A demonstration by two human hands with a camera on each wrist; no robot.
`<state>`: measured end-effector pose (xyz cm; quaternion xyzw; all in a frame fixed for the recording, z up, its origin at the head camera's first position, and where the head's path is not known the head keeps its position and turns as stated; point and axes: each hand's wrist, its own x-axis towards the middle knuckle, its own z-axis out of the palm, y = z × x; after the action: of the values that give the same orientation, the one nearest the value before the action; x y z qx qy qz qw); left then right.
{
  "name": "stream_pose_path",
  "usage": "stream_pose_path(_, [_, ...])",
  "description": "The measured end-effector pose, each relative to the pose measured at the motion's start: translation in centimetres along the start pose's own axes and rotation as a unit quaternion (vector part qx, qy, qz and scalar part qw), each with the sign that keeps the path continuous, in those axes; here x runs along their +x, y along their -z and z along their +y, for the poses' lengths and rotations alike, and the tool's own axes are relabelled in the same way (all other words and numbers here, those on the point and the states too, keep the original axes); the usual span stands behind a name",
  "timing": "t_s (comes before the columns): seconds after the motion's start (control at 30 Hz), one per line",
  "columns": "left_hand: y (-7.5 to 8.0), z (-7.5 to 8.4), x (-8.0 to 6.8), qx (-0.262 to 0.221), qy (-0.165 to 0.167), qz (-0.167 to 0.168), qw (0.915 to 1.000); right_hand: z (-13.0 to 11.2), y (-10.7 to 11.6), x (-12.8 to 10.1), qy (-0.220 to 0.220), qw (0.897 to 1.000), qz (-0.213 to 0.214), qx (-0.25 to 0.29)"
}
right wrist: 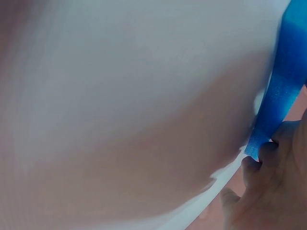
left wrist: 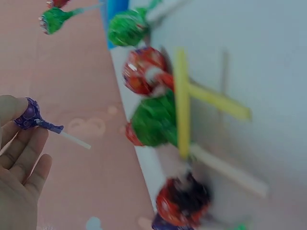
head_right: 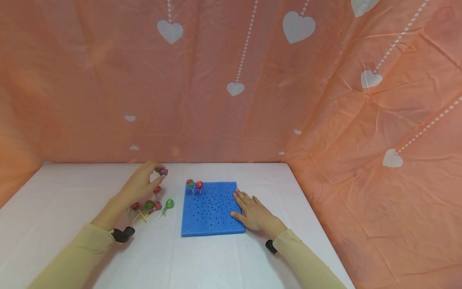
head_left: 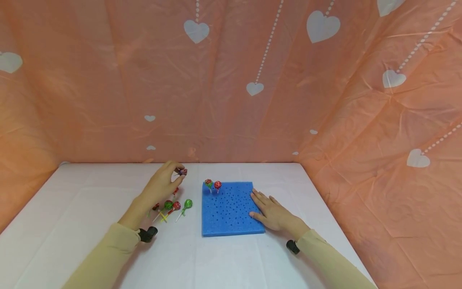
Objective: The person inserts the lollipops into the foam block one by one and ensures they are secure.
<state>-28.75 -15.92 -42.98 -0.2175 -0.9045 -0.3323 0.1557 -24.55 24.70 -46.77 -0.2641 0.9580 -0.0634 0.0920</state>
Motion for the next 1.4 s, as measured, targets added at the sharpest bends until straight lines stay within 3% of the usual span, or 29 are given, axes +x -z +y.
stream_pose_path(0.3, [-0.7, 1.4, 0.2, -0.045, -0.020, 0.041, 0.9980, -0.2, 0.1, -0.2, -0.004, 1.000, 0.003, 0.003])
stream_pose_path(0.57, [-1.7, 2.8, 0.2, -0.110, -0.008, 0.057, 0.9922, -0.1, 0.0, -0.1, -0.003, 1.000, 0.001, 0.005])
stream_pose_path(1.03, [-3.7, 5.2, 0.7, -0.170, 0.019, 0.037, 0.9846, 0.0, -0.1, -0.1, -0.012, 1.000, -0.005, 0.000])
stream_pose_path(1.4, [-5.3, 6.5, 2.0, -0.176, 0.003, 0.030, 0.9839, 0.1, -0.1, -0.1, -0.009, 1.000, -0.002, 0.000])
